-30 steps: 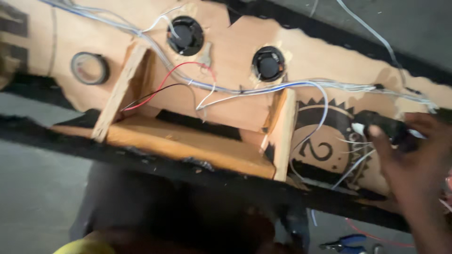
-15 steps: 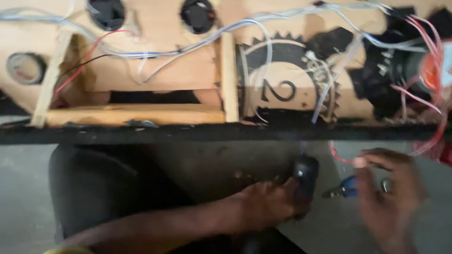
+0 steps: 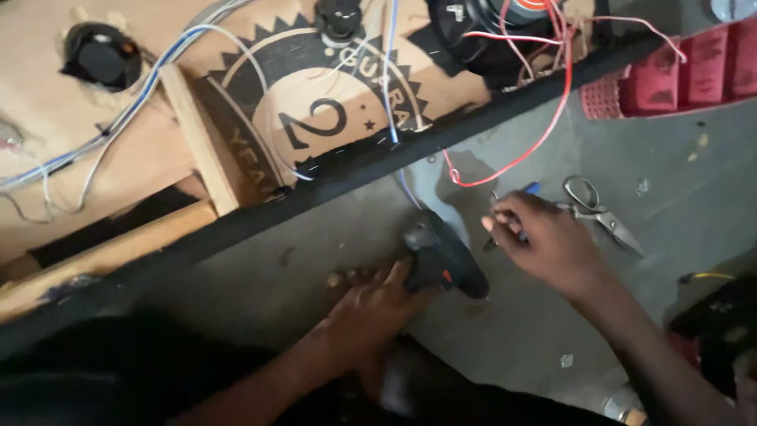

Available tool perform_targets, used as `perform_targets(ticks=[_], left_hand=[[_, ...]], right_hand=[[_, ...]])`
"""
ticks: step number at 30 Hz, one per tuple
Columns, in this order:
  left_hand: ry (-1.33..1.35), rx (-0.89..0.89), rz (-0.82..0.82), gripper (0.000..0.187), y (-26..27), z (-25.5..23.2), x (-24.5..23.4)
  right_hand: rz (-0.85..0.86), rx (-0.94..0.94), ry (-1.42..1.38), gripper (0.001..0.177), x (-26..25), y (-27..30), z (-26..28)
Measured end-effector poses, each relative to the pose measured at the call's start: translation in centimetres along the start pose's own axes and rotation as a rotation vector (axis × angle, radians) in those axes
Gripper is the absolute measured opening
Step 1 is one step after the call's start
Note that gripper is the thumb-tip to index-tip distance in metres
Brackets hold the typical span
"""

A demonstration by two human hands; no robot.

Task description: The person sits on the floor and connects wires to speakers mounted in a wooden box. They use pliers to strip wire ends and a heat gun to apply heat shrink tubing to the connections.

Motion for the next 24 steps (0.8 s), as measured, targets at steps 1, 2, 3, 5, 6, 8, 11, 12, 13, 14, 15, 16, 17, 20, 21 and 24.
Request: perform_targets(ticks=[1,2,3,5,6,8,11,12,13,14,15,16,17,20,21,24], left_hand=[[0.018,0.01,0.031,0.078,0.0,-0.2,0.6],[0.026,0.01,0.06,0.081,-0.1,-0.1,1.0],[0.017,-0.069,0.065,0.067,-0.2,0.1,1.5],[0.011,-0.218,0.05,0.042,-1.3,-0.6,2.9],[-0.004,-0.312,-0.002,0.05,-1.4,-0.8,3.4],[-0.033,-0.506,-0.113,0.073,-1.4,-0.9,3.6],[0.012,-0.073,-0.063,0.051,-1.0,-2.4,2.7],[0.02,-0.169,0.053,0.05,-0.9,-1.9,2.3],[0.029,-0.266,0.169,0.051,-0.9,-1.4,1.8],[0.035,-0.359,0.277,0.055,-1.2,-0.7,1.3],[0.133,-0.273,0.223,0.056,-1.4,-0.6,0.1],[0.237,-0.186,0.175,0.064,-1.5,-0.7,-1.0],[0.34,-0.097,0.126,0.077,-1.7,-0.9,-1.8],[0.493,-0.217,0.028,0.05,-2.1,0.0,-2.6],[0.513,-0.239,0.004,0.048,-2.2,0.3,-2.6],[0.558,-0.295,-0.087,0.043,-2.2,1.4,-2.3]], right_hand=[[-0.067,-0.009,0.023,0.023,-0.4,0.2,0.3],[-0.136,-0.029,0.038,0.021,-0.6,-0.1,1.0],[-0.205,-0.049,0.054,0.02,-0.8,-0.4,1.8],[-0.245,-0.281,0.194,0.018,-0.9,-0.5,4.1],[-0.256,-0.401,0.261,0.016,-0.6,-0.7,5.1],[-0.204,-0.305,0.432,0.021,0.6,-2.5,5.7],[-0.132,-0.206,0.567,0.02,2.3,-5.1,5.4],[-0.108,-0.177,0.601,0.019,2.7,-5.6,5.1],[-0.07,-0.14,0.632,0.02,3.4,-6.0,4.7],[-0.041,-0.103,0.668,0.022,4.0,-6.4,4.4],[-0.011,-0.065,0.703,0.025,4.6,-6.9,3.9],[-0.009,-0.041,0.734,0.024,5.1,-6.9,3.3],[-0.006,-0.017,0.765,0.026,5.6,-6.9,2.7],[-0.025,0.026,0.764,0.032,6.5,-6.2,0.5],[-0.036,0.03,0.75,0.034,6.6,-6.0,-0.2],[-0.013,0.096,0.779,0.014,6.7,-5.8,-2.2]])
Point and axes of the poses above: each hand's wrist, its own y-axis away from the middle knuckle, its own x-axis out of the palm, z = x × y, the point moved 4 cm from there along -y, towards the middle knuckle, and after that the axes turned 4 degrees about -x, right-handed, at the moved point
